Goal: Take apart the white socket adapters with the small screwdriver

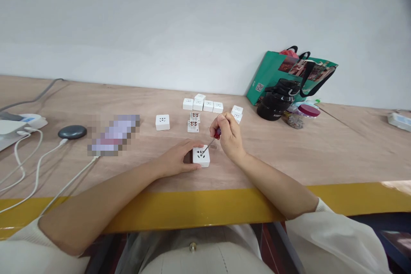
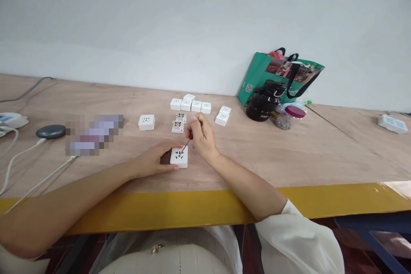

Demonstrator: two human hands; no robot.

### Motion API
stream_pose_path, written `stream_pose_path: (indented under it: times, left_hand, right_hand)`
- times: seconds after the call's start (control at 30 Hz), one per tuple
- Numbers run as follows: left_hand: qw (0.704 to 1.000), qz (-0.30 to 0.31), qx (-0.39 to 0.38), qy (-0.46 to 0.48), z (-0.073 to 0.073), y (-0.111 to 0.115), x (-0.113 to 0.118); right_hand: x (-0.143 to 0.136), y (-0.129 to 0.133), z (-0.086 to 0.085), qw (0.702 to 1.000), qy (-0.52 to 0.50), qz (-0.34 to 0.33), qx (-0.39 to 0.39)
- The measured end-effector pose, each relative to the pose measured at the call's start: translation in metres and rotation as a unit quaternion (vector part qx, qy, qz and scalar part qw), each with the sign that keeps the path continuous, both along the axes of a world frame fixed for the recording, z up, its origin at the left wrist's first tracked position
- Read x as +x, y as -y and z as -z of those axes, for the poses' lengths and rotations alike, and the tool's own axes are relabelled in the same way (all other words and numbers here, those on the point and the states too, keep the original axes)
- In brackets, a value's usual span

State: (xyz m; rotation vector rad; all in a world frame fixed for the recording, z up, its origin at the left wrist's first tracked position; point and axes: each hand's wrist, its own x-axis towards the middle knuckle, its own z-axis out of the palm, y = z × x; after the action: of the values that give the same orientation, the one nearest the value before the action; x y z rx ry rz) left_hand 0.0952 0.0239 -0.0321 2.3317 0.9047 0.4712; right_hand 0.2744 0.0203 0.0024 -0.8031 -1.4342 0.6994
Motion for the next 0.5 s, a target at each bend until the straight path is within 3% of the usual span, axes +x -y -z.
stream_pose_path:
  times: [0.5]
  left_hand:
    - [1.000, 0.009, 0.009, 0.007, 0.0035, -0.0028, -0.0012]
  right_hand:
    - [-0.0024, -0.0003, 0.0043, 0.999, 0.028, 0.036, 0.025]
